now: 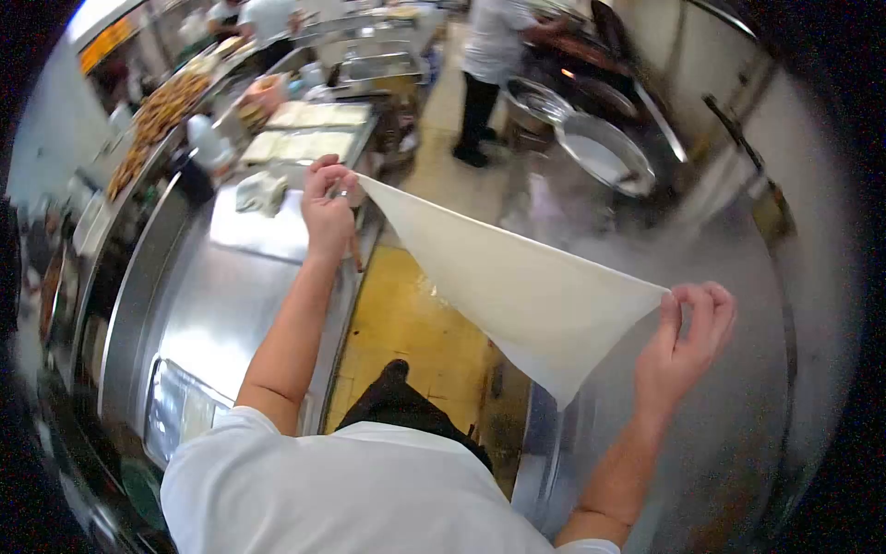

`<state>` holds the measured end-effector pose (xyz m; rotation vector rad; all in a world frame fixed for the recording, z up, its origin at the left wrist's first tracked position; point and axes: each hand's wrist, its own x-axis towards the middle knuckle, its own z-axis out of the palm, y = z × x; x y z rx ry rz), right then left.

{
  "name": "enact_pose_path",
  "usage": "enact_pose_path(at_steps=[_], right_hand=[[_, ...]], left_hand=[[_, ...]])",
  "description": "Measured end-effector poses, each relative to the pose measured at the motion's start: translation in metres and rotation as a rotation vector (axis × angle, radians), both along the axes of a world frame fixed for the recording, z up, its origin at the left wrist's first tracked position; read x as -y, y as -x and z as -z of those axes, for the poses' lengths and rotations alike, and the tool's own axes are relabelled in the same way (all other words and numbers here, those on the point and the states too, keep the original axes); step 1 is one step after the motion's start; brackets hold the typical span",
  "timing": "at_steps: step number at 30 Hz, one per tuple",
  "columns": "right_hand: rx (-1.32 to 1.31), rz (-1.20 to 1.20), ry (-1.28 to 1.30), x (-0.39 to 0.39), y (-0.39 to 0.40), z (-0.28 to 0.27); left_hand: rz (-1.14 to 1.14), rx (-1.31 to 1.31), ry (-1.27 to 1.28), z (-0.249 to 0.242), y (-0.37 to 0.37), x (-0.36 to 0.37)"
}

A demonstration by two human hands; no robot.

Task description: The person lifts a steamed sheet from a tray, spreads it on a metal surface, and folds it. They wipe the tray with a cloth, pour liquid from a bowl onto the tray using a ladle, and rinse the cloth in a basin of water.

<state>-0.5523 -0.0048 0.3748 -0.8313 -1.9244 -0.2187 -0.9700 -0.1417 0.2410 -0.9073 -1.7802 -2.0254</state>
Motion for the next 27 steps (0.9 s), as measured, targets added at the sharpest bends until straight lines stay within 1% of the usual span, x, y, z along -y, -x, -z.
enact_pose_path(at_steps=[1, 4, 7, 8, 10, 12, 14, 17, 19, 21, 23, 26, 27], right_hand=[[0.017, -0.07, -0.018, 0.01, 0.033, -0.007], [-0.007, -0.324, 0.041, 0.033, 0.129, -0.024], [0.022, -0.57, -0.031, 0.061, 0.23, -0.037], [0.03, -0.653, -0.02, 0.073, 0.266, -0.04], [0.047, -0.81, 0.007, 0.102, 0.339, -0.044], [0.051, -0.993, 0.07, 0.126, 0.42, -0.04], [0.068, -1.132, 0.111, 0.167, 0.494, -0.04], [0.113, -1.289, 0.148, 0.222, 0.609, -0.02], [0.148, -1.391, 0.22, 0.27, 0.671, -0.003], [0.287, -1.357, 0.261, 0.305, 0.734, 0.015], [0.349, -1.376, 0.148, 0.338, 0.78, 0.031], [0.377, -1.366, 0.268, 0.38, 0.819, 0.046], [0.374, -1.398, 0.284, 0.387, 0.829, 0.05]], left_hand=[[-0.08, 0.02, -0.017, -0.002, 0.02, 0.037], [-0.342, -0.081, -0.008, -0.012, 0.069, 0.15], [-0.61, -0.103, 0.031, -0.028, 0.099, 0.262], [-0.697, -0.118, 0.053, -0.033, 0.107, 0.298], [-0.824, -0.134, 0.077, -0.042, 0.121, 0.366], [-0.929, -0.16, 0.077, -0.039, 0.143, 0.433], [-1.067, -0.144, 0.15, -0.048, 0.153, 0.488], [-1.222, -0.08, 0.243, -0.046, 0.168, 0.562], [-1.327, -0.048, 0.327, -0.041, 0.178, 0.604], [-1.407, -0.01, 0.386, -0.036, 0.189, 0.636], [-1.478, 0.004, 0.47, -0.031, 0.195, 0.663], [-1.556, 0.02, 0.532, -0.032, 0.203, 0.689], [-1.577, 0.03, 0.551, -0.033, 0.203, 0.693]])
